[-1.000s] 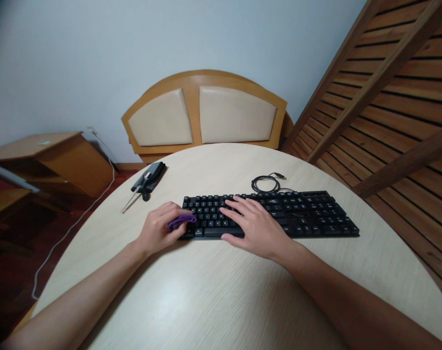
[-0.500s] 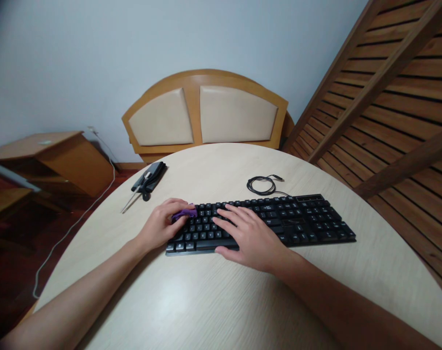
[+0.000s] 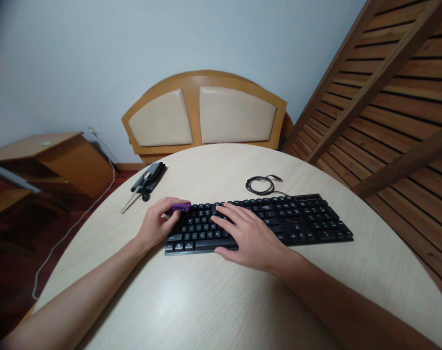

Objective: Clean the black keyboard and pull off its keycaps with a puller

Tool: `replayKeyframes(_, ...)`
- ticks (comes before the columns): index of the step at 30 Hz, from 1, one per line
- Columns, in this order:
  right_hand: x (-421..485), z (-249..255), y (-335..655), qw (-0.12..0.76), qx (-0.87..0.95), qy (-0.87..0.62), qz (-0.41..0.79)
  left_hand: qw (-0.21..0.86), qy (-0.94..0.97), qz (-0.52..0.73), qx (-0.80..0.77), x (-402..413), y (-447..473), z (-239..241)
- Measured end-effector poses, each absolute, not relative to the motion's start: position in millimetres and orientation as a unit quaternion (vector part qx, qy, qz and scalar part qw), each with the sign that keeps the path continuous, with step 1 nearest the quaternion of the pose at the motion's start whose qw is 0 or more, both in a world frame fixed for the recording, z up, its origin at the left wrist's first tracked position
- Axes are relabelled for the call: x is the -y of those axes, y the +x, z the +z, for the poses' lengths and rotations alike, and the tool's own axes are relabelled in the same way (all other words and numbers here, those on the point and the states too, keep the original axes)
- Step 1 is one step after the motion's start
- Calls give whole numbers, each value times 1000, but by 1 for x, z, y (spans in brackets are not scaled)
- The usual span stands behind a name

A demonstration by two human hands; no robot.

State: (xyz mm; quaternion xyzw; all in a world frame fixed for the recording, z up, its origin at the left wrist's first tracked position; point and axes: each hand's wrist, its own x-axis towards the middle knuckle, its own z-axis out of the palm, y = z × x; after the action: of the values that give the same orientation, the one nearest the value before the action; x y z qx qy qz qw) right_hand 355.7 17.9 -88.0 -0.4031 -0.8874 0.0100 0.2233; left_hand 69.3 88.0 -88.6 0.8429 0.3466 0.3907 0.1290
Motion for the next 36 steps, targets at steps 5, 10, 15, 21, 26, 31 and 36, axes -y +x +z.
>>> replayKeyframes(5,-16,-79,362,197,885,-421,-8,126,857,379,-326,-95,66,-94)
replayKeyframes(10,-21,-88,370,169,866,-470,-28,145,862,354,-333,-97,66,-95)
replayKeyframes(15,-24,-95,372,179,865,-468,-32,122,867,348,-336,-92,66,-91)
replayKeyframes(21,-24,-95,371,190,862,-469,-32,121,869,359,-318,-89,68,-86)
replayKeyframes(26,-24,-96,371,204,859,-468,-29,102,883,359,-286,-88,67,-85)
replayKeyframes(31,-24,-96,371,193,859,-474,-26,99,889,358,-267,-86,67,-83)
replayKeyframes(36,-24,-96,371,201,858,-471,-26,105,886,372,-258,-85,68,-82)
